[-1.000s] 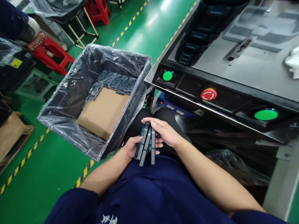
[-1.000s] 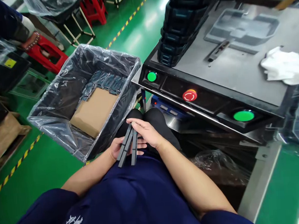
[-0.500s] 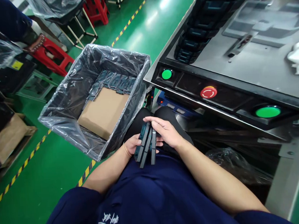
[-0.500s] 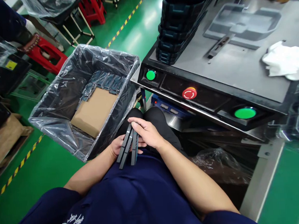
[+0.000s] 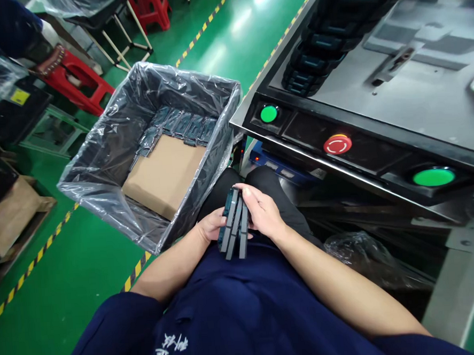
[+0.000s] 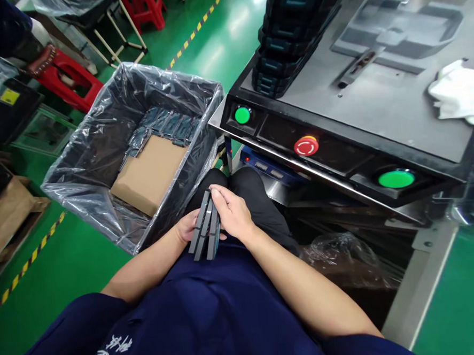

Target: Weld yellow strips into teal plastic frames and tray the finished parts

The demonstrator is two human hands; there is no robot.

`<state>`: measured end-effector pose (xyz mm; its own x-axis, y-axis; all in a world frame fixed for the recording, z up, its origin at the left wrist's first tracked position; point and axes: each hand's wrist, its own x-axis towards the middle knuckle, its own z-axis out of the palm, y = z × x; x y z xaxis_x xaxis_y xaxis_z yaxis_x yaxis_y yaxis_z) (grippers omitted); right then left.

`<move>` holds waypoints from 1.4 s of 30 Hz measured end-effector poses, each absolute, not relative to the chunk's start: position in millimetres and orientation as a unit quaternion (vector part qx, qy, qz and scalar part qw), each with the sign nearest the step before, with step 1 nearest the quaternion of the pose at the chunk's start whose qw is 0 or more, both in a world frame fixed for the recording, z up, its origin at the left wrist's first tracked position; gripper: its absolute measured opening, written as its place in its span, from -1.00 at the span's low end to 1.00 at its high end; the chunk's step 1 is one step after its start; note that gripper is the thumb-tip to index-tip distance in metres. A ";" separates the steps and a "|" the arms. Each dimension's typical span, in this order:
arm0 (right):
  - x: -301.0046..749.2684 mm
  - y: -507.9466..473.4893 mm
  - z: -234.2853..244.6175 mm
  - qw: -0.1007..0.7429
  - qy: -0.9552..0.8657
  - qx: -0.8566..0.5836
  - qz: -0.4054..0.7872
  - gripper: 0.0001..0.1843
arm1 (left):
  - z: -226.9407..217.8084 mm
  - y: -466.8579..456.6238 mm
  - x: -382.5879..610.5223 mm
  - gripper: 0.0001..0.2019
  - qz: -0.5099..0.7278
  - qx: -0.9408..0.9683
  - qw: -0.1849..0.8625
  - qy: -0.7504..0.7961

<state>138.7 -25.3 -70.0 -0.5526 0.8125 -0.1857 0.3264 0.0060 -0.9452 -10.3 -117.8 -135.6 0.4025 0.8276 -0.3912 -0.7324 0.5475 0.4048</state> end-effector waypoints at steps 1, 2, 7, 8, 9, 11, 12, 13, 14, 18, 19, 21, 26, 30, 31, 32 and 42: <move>138.6 -25.2 -69.6 0.211 -0.681 -0.419 0.563 -0.43 | -135.6 -117.0 -10.3 -0.34 0.464 0.089 0.835 0.282; 138.6 -25.0 -69.5 0.206 -0.686 -0.416 0.561 -0.42 | -135.4 -116.3 -10.0 -0.34 0.459 0.096 0.837 0.281; 141.7 -25.6 -76.0 0.203 -0.708 -0.374 0.563 -0.31 | -131.4 -111.8 -8.8 -0.47 0.466 0.129 0.823 0.297; 143.1 -26.0 -77.6 0.203 -0.716 -0.353 0.567 -0.26 | -128.9 -109.8 -9.7 -0.49 0.477 0.141 0.809 0.314; 144.6 -26.4 -78.9 0.201 -0.727 -0.325 0.571 -0.20 | -125.5 -107.1 -11.4 -0.50 0.493 0.158 0.787 0.337; 147.5 -26.8 -80.5 0.199 -0.750 -0.268 0.571 0.00 | -115.4 -100.7 -17.1 -0.50 0.517 0.215 0.730 0.391; 148.8 -26.7 -81.1 0.200 -0.760 -0.246 0.568 0.08 | -109.1 -97.4 -20.9 -0.49 0.525 0.255 0.696 0.419; 149.9 -26.4 -81.7 0.205 -0.768 -0.229 0.562 0.11 | -102.3 -94.6 -24.8 -0.46 0.528 0.300 0.657 0.447; 150.8 -25.9 -82.4 0.212 -0.773 -0.220 0.556 0.10 | -95.6 -92.4 -28.7 -0.46 0.525 0.350 0.615 0.473; 152.5 -23.5 -86.8 0.249 -0.785 -0.197 0.533 -0.11 | -78.1 -91.3 -38.3 -0.59 0.488 0.543 0.441 0.522; 152.7 -23.2 -88.0 0.254 -0.786 -0.192 0.529 -0.15 | -77.0 -92.4 -38.6 -0.62 0.481 0.574 0.408 0.522; 152.9 -23.3 -89.9 0.263 -0.789 -0.187 0.523 -0.19 | -77.7 -94.8 -37.6 -0.66 0.476 0.609 0.360 0.523; 155.4 -23.7 -91.5 0.272 -0.790 -0.195 0.513 -0.22 | -82.9 -96.8 -35.1 -0.68 0.453 0.630 0.317 0.545; 159.2 -23.9 -90.0 0.259 -0.797 -0.210 0.503 -0.20 | -86.4 -96.1 -35.9 -0.64 0.395 0.646 0.299 0.580; 159.6 -24.2 -89.5 0.260 -0.802 -0.212 0.494 -0.20 | -87.6 -96.1 -35.2 -0.62 0.376 0.655 0.288 0.589; 159.7 -24.6 -89.1 0.260 -0.808 -0.213 0.484 -0.21 | -88.6 -96.1 -33.9 -0.61 0.356 0.662 0.274 0.600; 170.7 -8.6 -107.4 0.275 -0.692 -0.290 0.602 -0.62 | -78.2 -105.0 -35.9 -0.42 0.294 0.632 0.250 0.672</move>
<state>170.7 -8.6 -107.4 -0.6805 0.7321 0.0310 0.0705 0.1076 -0.9917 -35.9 -105.0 -78.2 -0.0765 0.9964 0.0360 0.7030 0.0283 0.7106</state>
